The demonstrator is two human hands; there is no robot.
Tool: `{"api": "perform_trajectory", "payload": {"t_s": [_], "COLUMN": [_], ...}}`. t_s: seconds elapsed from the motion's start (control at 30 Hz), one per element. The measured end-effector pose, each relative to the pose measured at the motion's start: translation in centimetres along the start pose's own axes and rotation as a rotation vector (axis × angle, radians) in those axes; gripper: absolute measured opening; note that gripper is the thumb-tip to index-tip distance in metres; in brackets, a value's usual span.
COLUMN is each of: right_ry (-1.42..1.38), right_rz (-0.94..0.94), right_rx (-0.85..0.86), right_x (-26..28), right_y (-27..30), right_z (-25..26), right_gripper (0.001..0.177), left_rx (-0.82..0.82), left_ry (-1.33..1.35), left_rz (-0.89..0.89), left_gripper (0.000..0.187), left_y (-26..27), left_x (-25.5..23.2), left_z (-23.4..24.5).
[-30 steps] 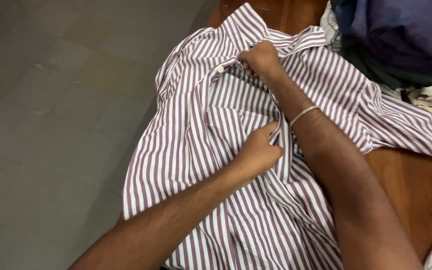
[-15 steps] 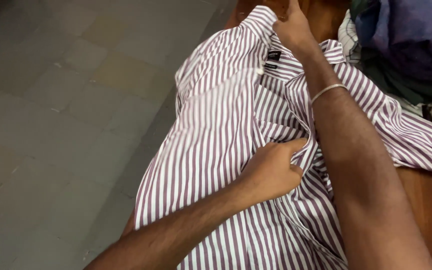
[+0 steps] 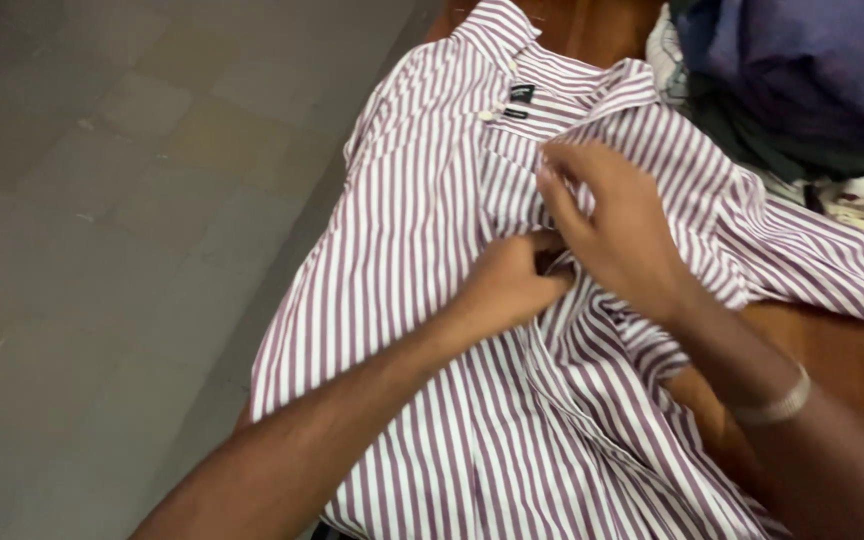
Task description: The person lays a striped shirt on a wooden table and buttons it from the bottom to the top, then fastens the cuff buttons on both sleeves. The shirt remains on the table at the end.
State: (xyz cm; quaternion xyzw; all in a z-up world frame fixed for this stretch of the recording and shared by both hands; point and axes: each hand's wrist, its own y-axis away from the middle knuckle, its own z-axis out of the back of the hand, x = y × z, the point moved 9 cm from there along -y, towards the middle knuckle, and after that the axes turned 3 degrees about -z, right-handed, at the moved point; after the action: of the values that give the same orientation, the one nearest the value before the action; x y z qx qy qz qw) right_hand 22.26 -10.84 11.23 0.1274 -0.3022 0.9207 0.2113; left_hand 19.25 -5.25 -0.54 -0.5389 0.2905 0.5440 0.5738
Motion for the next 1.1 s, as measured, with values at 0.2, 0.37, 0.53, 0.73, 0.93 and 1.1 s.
{"api": "perform_trajectory", "payload": {"t_s": [0.2, 0.37, 0.53, 0.73, 0.93, 1.1], "right_ry": [0.134, 0.24, 0.448, 0.471, 0.317, -0.22], "right_rz": [-0.185, -0.256, -0.438, -0.489, -0.568, -0.793], "right_rx": [-0.02, 0.13, -0.125, -0.098, -0.245, 0.028], "right_x": [4.0, 6.6, 6.8, 5.0, 3.8, 2.6], "right_y": [12.7, 21.2, 25.3, 27.0, 32.6, 37.8], "right_z": [6.0, 4.7, 6.1, 6.7, 9.2, 2.7], "right_gripper": [0.017, 0.034, 0.043, 0.032, 0.022, 0.022], "left_rx": [0.124, 0.074, -0.009, -0.147, -0.296, -0.243], "left_ry": [0.319, 0.75, 0.914, 1.038, 0.72, 0.65], "left_rz": [0.478, 0.462, 0.385, 0.162, 0.336, 0.306], "left_gripper": [0.028, 0.031, 0.038, 0.045, 0.057, 0.054], "left_y": [0.7, 1.1, 1.0, 0.4, 0.5, 0.2], "left_x": [2.1, -1.1, -2.6, -2.6, -0.4, -0.7], "left_z": [-0.5, -0.8, -0.3, 2.3, 3.5, 4.8]}}
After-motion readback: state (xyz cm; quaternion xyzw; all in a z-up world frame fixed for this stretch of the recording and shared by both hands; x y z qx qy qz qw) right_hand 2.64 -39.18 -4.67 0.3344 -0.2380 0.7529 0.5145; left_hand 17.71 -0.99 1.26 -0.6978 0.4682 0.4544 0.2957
